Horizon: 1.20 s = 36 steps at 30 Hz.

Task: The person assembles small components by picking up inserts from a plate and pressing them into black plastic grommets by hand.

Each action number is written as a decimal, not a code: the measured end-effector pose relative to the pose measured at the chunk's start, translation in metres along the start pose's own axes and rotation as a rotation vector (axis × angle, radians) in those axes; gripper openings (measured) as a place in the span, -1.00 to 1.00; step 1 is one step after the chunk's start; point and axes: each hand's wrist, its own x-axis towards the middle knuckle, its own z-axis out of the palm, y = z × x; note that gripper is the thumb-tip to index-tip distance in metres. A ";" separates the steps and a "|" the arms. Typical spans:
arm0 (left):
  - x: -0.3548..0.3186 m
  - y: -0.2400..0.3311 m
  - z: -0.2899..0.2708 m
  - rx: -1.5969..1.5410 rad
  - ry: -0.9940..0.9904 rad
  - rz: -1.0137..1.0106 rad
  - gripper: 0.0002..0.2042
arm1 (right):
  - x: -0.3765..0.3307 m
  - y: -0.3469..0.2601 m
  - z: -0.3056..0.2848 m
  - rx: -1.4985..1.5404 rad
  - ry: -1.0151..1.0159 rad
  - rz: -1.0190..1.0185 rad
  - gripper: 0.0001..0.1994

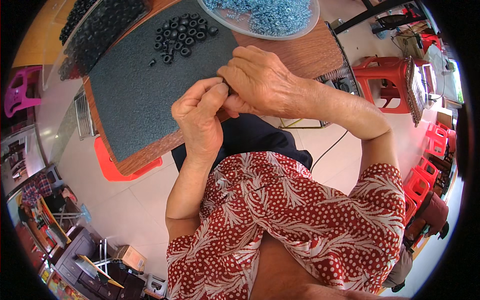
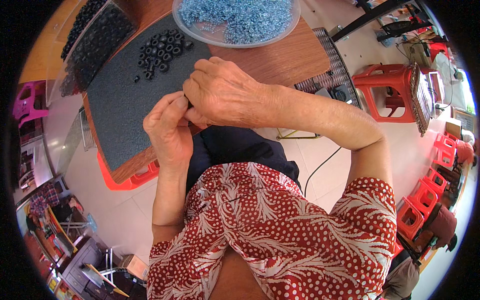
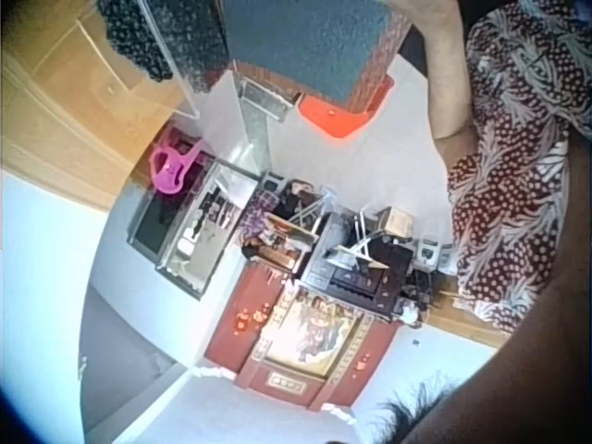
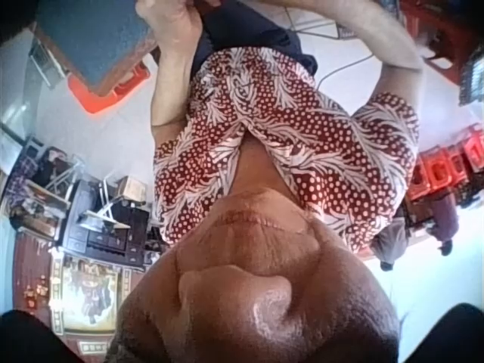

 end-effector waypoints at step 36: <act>-0.007 0.005 -0.004 0.408 -0.089 0.056 -0.79 | 0.002 -0.012 -0.020 -0.318 -0.273 -0.154 -0.78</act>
